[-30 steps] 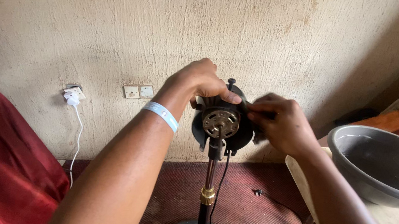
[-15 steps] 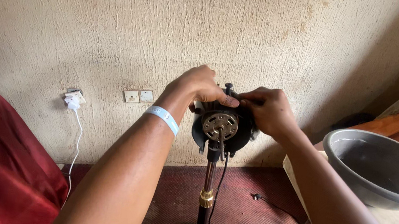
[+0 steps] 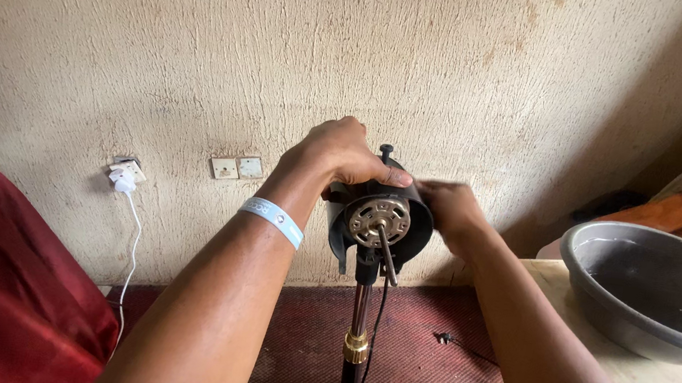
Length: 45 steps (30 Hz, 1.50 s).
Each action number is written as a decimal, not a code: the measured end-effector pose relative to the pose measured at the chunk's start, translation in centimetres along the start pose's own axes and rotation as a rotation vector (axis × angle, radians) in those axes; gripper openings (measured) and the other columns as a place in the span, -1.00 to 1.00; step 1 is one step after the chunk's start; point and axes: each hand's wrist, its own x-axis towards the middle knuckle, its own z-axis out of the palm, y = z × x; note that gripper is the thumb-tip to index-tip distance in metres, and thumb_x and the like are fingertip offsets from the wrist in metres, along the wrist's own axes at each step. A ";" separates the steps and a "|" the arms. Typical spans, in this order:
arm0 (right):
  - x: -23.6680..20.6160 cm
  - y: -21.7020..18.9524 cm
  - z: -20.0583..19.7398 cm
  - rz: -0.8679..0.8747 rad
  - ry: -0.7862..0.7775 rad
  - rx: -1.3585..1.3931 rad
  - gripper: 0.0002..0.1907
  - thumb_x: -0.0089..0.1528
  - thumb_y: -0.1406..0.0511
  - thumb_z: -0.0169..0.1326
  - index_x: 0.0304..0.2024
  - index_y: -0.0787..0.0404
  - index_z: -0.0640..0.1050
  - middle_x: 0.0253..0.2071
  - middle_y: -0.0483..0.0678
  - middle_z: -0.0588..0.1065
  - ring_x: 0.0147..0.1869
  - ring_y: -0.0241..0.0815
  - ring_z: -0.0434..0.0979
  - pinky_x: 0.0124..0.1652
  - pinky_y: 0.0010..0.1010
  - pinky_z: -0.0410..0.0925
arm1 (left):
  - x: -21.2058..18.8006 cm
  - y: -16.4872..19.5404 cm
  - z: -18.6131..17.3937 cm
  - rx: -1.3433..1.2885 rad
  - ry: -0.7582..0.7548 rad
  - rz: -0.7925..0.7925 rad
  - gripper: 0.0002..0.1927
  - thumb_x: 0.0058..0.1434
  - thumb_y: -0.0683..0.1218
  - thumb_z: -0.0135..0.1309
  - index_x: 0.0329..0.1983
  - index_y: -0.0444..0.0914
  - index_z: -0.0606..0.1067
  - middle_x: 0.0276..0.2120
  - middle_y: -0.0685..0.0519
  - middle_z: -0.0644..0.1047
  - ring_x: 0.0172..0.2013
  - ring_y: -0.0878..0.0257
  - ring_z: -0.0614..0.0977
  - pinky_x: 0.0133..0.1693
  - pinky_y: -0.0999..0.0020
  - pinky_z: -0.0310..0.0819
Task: The person services a standing fan. They wash fan parts in a basin of water, wipe the motor housing with a cloth, and use a screwdriver to unscrew and work on the rear motor cover while small screws sit on the table.
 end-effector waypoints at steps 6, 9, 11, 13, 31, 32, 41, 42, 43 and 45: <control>-2.4 3.1 -0.3 0.219 -0.182 0.017 -0.56 0.46 0.30 -0.16 0.14 0.57 0.54 -0.29 0.18 0.54 -0.33 -0.06 0.43 -0.26 -0.09 0.47 | 1.0 -0.2 0.9 0.045 -0.031 0.000 0.08 -0.33 0.52 0.34 -0.03 -0.45 0.60 -0.13 -0.31 0.65 -0.13 -0.10 0.73 -0.04 0.09 0.64; -3.9 1.7 -1.3 0.222 -0.103 0.105 -0.55 0.37 0.28 -0.19 0.22 0.35 0.49 -0.18 0.16 0.61 -0.25 -0.04 0.64 -0.17 -0.12 0.60 | 1.9 -1.8 0.9 -0.022 -0.065 0.102 0.34 -0.33 0.61 0.21 0.30 -0.45 0.32 0.17 -0.38 0.45 0.18 -0.14 0.53 0.22 0.04 0.38; -4.9 0.6 -2.2 0.125 -0.132 0.156 -0.49 0.36 0.17 -0.13 0.24 0.36 0.49 -0.15 0.19 0.61 -0.21 -0.01 0.62 -0.14 -0.11 0.56 | 1.8 -3.9 1.3 -0.219 -0.091 0.192 0.53 -0.35 0.65 0.12 0.53 -0.36 0.00 0.41 -0.40 0.15 0.42 -0.13 0.22 0.38 0.00 0.04; -5.8 0.0 -2.8 0.034 -0.145 0.135 -0.42 0.32 0.10 -0.07 0.26 0.33 0.47 -0.10 0.18 0.62 -0.11 0.00 0.62 -0.09 -0.12 0.55 | 1.0 -6.6 1.5 -0.365 -0.232 0.295 0.59 -0.43 0.61 0.15 0.56 -0.29 -0.13 0.48 -0.30 -0.03 0.47 -0.05 0.05 0.41 0.04 -0.08; 2.2 -0.4 0.2 -0.271 -0.340 0.391 0.11 -0.11 0.35 0.36 0.46 0.28 0.16 0.30 0.25 0.37 0.39 0.22 0.35 0.31 0.04 0.28 | 3.9 -13.6 1.8 -0.726 -0.052 0.533 0.57 -0.56 0.12 0.52 0.58 -0.21 -0.02 0.56 -0.09 0.09 0.56 0.10 0.03 0.49 0.10 -0.25; 3.1 -0.6 0.2 -0.268 -0.340 0.397 0.11 -0.12 0.34 0.36 0.45 0.28 0.17 0.30 0.24 0.37 0.38 0.22 0.36 0.31 0.06 0.28 | 4.7 -13.7 1.7 -0.738 -0.048 0.534 0.57 -0.56 0.13 0.51 0.59 -0.21 -0.02 0.56 -0.09 0.09 0.56 0.09 0.04 0.50 0.09 -0.25; 6.7 1.7 0.3 -0.274 -0.334 0.435 0.04 -0.09 0.32 0.34 0.42 0.35 0.23 0.23 0.27 0.43 0.32 0.21 0.43 0.28 0.02 0.28 | 7.9 -14.6 4.3 -0.851 -0.063 0.472 0.55 -0.54 0.28 0.46 0.57 -0.21 0.01 0.47 -0.20 0.27 0.51 0.01 0.19 0.48 0.01 -0.13; 6.6 2.1 0.5 -0.277 -0.327 0.423 0.03 -0.08 0.32 0.33 0.42 0.36 0.24 0.21 0.28 0.44 0.31 0.21 0.43 0.29 0.01 0.28 | 7.7 -14.8 4.9 -0.849 -0.054 0.474 0.55 -0.53 0.31 0.44 0.57 -0.21 0.02 0.48 -0.20 0.24 0.52 0.00 0.16 0.48 0.01 -0.16; 6.3 2.6 0.6 -0.283 -0.330 0.432 0.02 -0.07 0.31 0.33 0.42 0.37 0.24 0.22 0.28 0.44 0.31 0.20 0.43 0.29 0.00 0.27 | 7.4 -14.9 5.3 -0.845 -0.044 0.478 0.55 -0.52 0.34 0.43 0.58 -0.22 0.02 0.50 -0.21 0.21 0.53 -0.01 0.13 0.48 0.01 -0.19; 5.8 3.3 0.9 -0.299 -0.336 0.449 0.00 -0.05 0.29 0.33 0.41 0.40 0.25 0.22 0.29 0.44 0.32 0.20 0.43 0.29 -0.01 0.25 | 6.8 -15.2 5.8 -0.828 -0.027 0.476 0.55 -0.50 0.40 0.40 0.58 -0.22 0.02 0.52 -0.21 0.14 0.54 -0.01 0.06 0.48 0.00 -0.25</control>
